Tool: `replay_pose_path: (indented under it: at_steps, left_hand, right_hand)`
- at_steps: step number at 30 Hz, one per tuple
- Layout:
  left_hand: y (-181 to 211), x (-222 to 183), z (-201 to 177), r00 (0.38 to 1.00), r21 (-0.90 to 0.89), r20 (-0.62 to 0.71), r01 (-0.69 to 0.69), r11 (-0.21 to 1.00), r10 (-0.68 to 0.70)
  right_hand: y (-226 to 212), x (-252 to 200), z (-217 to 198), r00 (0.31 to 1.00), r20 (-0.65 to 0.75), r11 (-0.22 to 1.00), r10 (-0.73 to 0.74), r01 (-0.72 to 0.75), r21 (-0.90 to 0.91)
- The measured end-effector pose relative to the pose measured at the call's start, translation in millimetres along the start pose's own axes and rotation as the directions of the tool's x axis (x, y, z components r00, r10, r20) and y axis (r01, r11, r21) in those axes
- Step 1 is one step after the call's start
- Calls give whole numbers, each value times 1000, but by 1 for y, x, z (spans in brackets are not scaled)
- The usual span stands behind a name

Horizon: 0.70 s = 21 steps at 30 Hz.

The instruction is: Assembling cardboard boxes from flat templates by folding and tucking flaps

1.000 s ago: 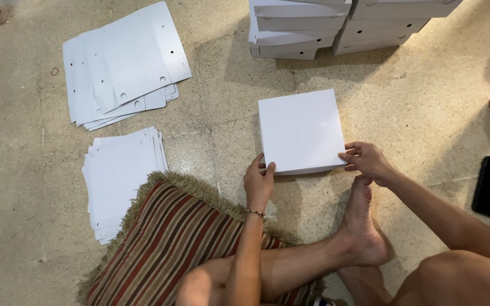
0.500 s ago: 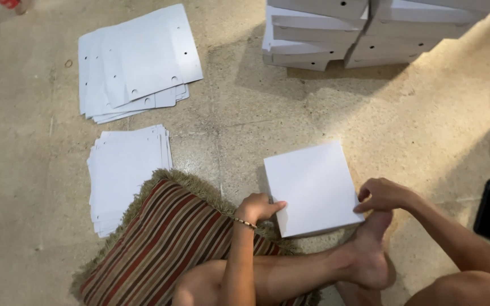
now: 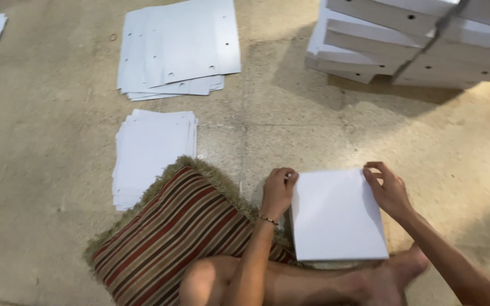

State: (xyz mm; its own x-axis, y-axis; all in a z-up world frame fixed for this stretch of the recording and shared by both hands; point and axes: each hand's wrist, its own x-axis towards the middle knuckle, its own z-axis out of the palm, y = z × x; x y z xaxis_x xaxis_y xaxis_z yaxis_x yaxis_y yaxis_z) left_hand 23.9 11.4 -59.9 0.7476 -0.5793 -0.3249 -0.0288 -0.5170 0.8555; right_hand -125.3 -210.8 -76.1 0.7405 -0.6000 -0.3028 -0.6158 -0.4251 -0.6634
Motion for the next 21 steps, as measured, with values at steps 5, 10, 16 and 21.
replay_pose_path:
  at_steps: [5, 10, 16, 21]
  left_hand:
    - [-19, 9, 10, 999, 64, -29, -19, 998, 21]
    - [-6, 2, 9, 998, 80, 50, 26, 996, -30]
    - [24, -12, 8, 981, -74, 90, 176, 982, -169]
    - [20, -13, 29, 977, -268, 30, 210, 940, -210]
  right_hand:
    - [22, 12, 17, 1000, -13, 995, -4, 3, -96]
    - [13, 4, 16, 996, -31, 993, -86, 84, -78]
    - [2, -5, 16, 993, -105, 997, -61, 65, 42]
    - [30, -3, 20, 975, -219, 996, 49, -31, 85]
